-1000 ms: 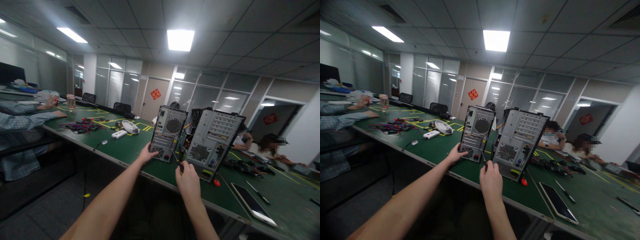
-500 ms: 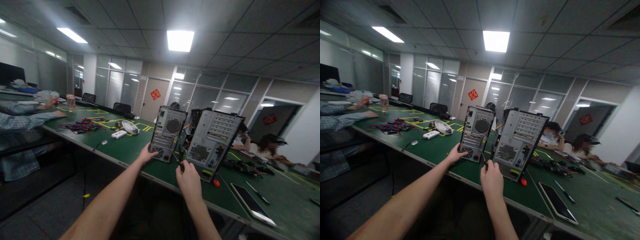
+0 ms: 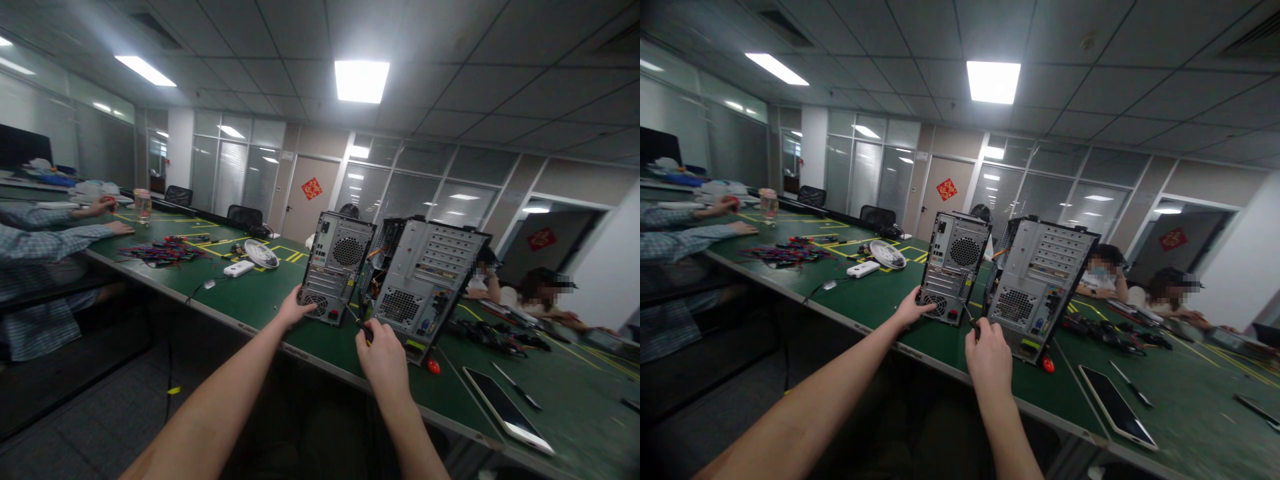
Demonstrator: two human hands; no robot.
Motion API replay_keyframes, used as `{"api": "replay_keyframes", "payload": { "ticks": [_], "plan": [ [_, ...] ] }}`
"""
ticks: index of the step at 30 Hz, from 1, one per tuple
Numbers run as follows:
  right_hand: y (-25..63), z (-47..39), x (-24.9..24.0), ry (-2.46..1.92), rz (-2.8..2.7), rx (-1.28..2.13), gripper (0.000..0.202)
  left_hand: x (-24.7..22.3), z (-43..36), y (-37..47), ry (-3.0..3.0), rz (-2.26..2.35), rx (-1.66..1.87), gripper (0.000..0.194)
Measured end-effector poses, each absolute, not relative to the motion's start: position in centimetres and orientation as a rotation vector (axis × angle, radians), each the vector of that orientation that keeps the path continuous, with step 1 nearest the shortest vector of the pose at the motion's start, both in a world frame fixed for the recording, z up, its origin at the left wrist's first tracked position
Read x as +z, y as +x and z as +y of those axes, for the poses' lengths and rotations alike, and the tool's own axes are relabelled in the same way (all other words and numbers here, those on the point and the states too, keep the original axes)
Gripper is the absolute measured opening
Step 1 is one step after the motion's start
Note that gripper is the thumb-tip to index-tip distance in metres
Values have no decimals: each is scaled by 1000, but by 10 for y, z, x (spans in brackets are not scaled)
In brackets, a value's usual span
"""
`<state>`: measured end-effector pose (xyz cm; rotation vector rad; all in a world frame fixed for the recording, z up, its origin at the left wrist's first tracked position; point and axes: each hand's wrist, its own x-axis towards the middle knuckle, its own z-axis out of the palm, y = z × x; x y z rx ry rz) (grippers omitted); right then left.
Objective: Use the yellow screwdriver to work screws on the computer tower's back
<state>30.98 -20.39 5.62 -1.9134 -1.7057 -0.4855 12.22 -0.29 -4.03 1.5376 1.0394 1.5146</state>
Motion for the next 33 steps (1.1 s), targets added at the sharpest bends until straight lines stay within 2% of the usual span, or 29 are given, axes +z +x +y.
{"api": "replay_keyframes", "payload": {
  "ticks": [11,21,33],
  "plan": [
    [298,-204,66,-2052,-1779,-541,18,-40,-4,122,1548,1037,1515,88],
    [293,-205,63,-2118,-1742,-405,17,-37,-8,123,1546,1051,1517,87],
    [289,-209,55,-2148,-1766,-536,24,-37,-7,122,1534,1042,1514,88]
  ]
}}
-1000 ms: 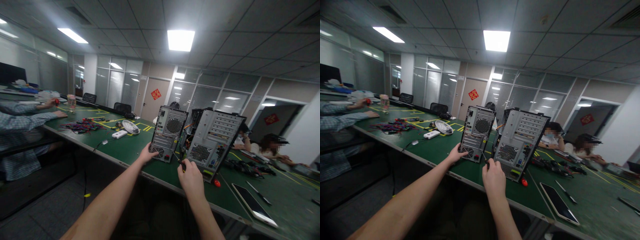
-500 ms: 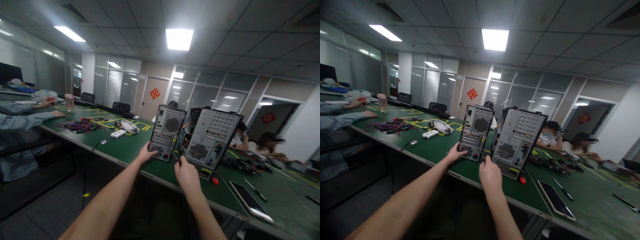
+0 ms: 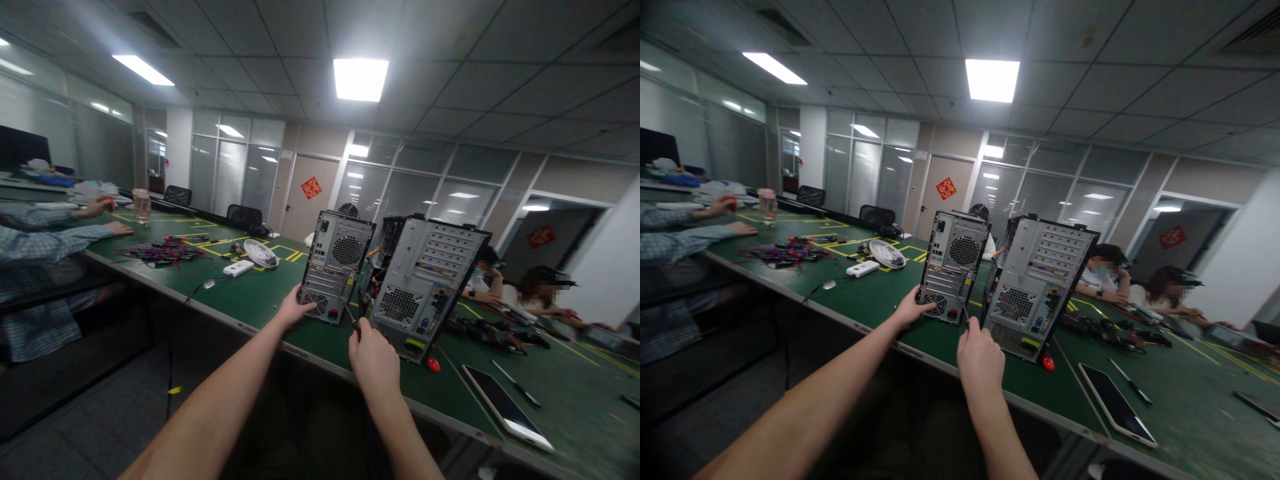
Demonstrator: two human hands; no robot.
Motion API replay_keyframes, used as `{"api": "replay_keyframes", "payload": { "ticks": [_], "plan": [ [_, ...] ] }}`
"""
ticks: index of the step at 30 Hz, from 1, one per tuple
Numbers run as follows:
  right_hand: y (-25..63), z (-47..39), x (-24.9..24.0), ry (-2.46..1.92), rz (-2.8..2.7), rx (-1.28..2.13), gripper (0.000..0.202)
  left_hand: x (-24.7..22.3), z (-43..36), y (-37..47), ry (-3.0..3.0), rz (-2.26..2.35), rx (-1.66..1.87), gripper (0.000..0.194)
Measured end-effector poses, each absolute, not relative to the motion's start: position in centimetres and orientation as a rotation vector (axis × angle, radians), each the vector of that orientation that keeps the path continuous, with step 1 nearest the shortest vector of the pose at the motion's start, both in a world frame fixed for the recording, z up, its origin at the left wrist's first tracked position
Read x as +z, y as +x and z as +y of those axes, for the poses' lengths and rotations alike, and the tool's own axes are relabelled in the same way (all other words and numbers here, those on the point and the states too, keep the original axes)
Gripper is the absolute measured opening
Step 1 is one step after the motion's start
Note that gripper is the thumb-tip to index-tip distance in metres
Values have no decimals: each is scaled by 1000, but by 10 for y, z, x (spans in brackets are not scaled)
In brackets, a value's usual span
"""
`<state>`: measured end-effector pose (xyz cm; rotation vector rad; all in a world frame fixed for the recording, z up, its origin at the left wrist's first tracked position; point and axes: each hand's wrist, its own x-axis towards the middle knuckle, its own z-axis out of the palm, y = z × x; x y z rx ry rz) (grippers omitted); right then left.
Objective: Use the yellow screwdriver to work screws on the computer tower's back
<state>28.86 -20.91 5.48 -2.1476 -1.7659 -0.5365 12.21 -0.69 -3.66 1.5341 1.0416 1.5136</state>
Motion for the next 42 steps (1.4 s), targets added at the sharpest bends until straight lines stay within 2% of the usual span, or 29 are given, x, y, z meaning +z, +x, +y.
{"api": "replay_keyframes", "payload": {
  "ticks": [7,36,42],
  "plan": [
    [292,-211,53,-2115,-1756,-536,19,-39,-5,122,1551,1038,1511,90],
    [298,-209,58,-2098,-1790,-534,19,-45,2,123,1525,1034,1526,93],
    [293,-207,63,-2137,-1840,-597,24,-43,0,123,1531,1033,1525,90]
  ]
}}
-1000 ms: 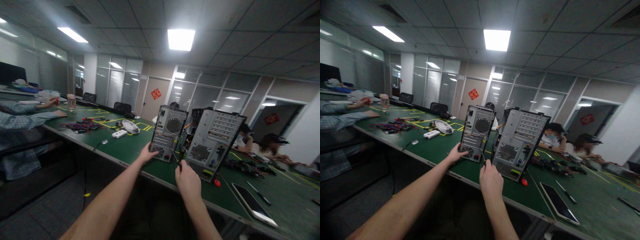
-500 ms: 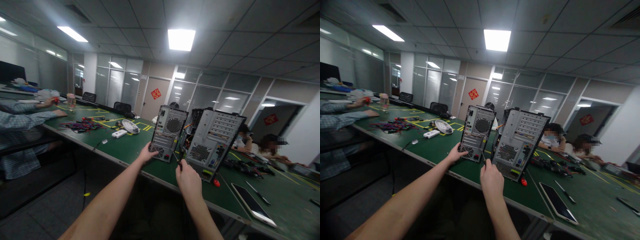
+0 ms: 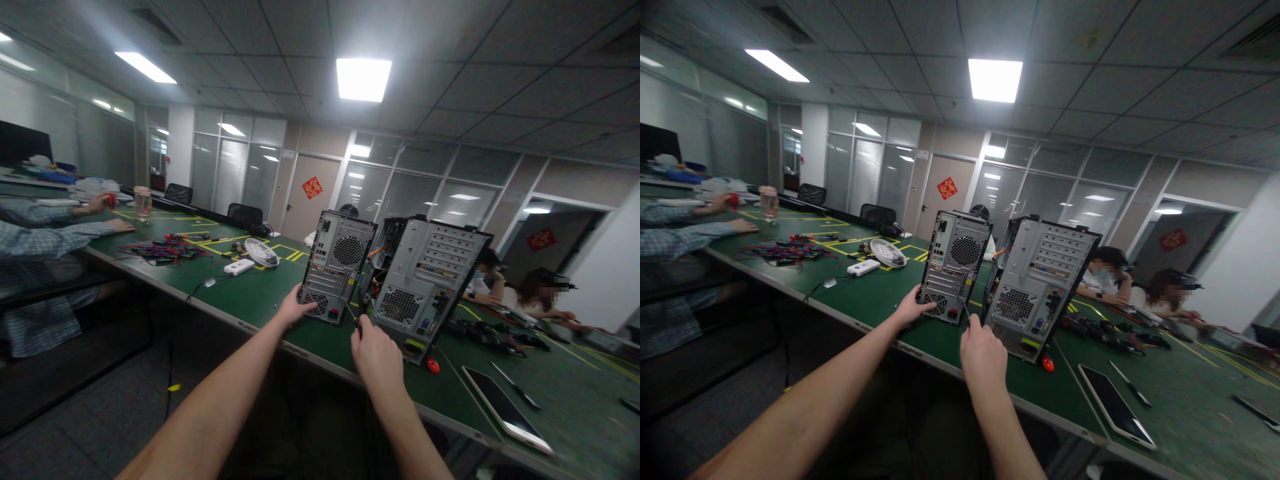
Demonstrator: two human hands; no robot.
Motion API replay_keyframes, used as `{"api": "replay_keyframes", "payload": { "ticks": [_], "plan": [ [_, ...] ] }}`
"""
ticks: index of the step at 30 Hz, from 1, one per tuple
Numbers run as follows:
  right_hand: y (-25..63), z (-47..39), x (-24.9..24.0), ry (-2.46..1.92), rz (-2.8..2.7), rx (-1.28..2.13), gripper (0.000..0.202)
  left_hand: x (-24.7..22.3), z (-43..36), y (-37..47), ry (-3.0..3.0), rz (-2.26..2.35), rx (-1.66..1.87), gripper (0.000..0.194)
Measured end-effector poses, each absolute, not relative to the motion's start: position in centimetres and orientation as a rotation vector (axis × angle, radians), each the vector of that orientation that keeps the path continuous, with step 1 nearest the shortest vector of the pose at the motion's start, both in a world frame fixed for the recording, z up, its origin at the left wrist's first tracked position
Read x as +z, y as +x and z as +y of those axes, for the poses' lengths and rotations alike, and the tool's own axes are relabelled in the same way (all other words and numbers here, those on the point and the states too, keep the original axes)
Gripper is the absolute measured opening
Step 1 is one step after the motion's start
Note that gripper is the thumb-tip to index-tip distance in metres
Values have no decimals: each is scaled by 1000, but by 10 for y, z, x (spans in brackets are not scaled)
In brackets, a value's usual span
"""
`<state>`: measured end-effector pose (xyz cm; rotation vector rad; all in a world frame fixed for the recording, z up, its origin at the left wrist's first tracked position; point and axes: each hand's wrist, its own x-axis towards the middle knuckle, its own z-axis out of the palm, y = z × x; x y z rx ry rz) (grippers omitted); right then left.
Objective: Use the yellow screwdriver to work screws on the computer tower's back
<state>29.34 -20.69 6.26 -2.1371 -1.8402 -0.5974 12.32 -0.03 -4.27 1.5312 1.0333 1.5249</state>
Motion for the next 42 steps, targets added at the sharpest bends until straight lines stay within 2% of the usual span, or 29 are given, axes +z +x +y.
{"api": "replay_keyframes", "payload": {
  "ticks": [6,22,33,42],
  "plan": [
    [291,-205,67,-2136,-1911,-591,25,-38,-6,123,1527,1029,1519,92],
    [287,-206,56,-2122,-1582,-127,13,-36,-8,121,1565,1071,1507,85],
    [279,-208,45,-2165,-1704,-416,22,-41,-1,123,1559,1068,1517,89],
    [285,-210,52,-2184,-1748,-459,23,-44,1,122,1546,1046,1512,91]
  ]
}}
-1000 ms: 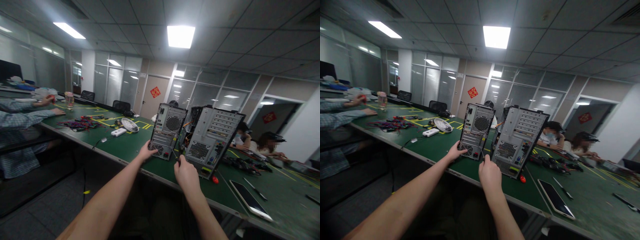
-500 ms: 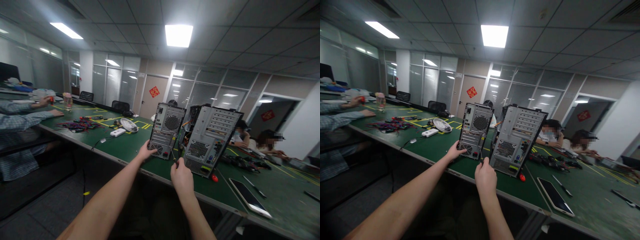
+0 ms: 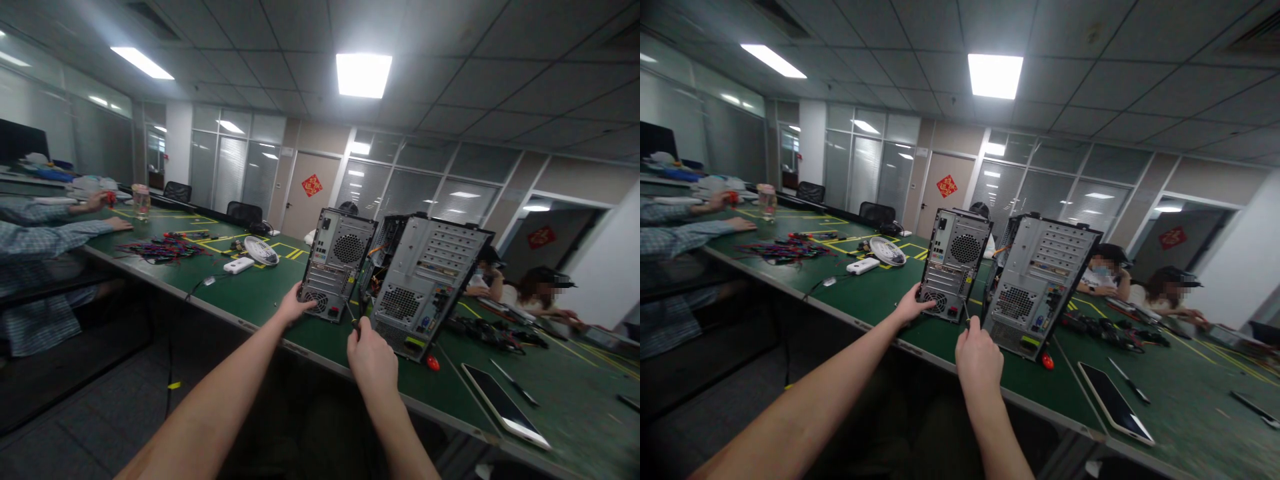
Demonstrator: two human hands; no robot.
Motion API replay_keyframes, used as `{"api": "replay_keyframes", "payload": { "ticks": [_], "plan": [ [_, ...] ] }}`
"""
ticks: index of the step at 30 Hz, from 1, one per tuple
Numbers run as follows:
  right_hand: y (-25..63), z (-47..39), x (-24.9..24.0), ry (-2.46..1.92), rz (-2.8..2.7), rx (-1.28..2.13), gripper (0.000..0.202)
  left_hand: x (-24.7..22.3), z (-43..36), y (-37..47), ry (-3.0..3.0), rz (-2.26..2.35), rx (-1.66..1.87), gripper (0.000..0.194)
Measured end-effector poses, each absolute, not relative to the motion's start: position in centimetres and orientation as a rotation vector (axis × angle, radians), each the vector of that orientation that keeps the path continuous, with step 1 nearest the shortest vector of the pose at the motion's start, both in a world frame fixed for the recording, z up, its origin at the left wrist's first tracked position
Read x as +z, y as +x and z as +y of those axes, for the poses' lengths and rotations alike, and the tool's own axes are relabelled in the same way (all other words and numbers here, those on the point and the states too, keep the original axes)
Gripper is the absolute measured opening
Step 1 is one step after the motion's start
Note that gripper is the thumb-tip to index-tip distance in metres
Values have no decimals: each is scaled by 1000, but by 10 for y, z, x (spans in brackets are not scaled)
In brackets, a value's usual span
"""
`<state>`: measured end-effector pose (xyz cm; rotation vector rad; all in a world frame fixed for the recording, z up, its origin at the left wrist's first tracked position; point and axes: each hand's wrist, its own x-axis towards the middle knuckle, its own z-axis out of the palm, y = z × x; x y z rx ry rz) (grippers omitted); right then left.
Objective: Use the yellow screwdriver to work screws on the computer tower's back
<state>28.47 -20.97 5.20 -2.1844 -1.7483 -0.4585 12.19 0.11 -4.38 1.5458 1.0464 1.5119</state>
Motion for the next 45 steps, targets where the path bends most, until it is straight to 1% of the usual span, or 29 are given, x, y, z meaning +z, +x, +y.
{"api": "replay_keyframes", "payload": {
  "ticks": [4,12,18,23,30,38,45],
  "plan": [
    [286,-209,54,-2188,-1765,-468,24,-45,1,122,1540,1030,1523,90],
    [291,-207,61,-2169,-1798,-450,21,-41,-3,122,1540,1038,1519,90],
    [290,-205,61,-2169,-1860,-521,22,-36,-8,123,1534,1045,1528,88],
    [289,-203,59,-2147,-1815,-408,18,-32,-12,122,1542,1044,1516,82],
    [286,-204,58,-2130,-1681,-269,12,-31,-14,120,1571,1082,1498,79],
    [285,-205,53,-2077,-1584,-142,11,-33,-12,120,1572,1106,1486,86],
    [293,-201,52,-2030,-1470,-31,13,-38,-5,121,1574,1081,1504,86]
  ]
}}
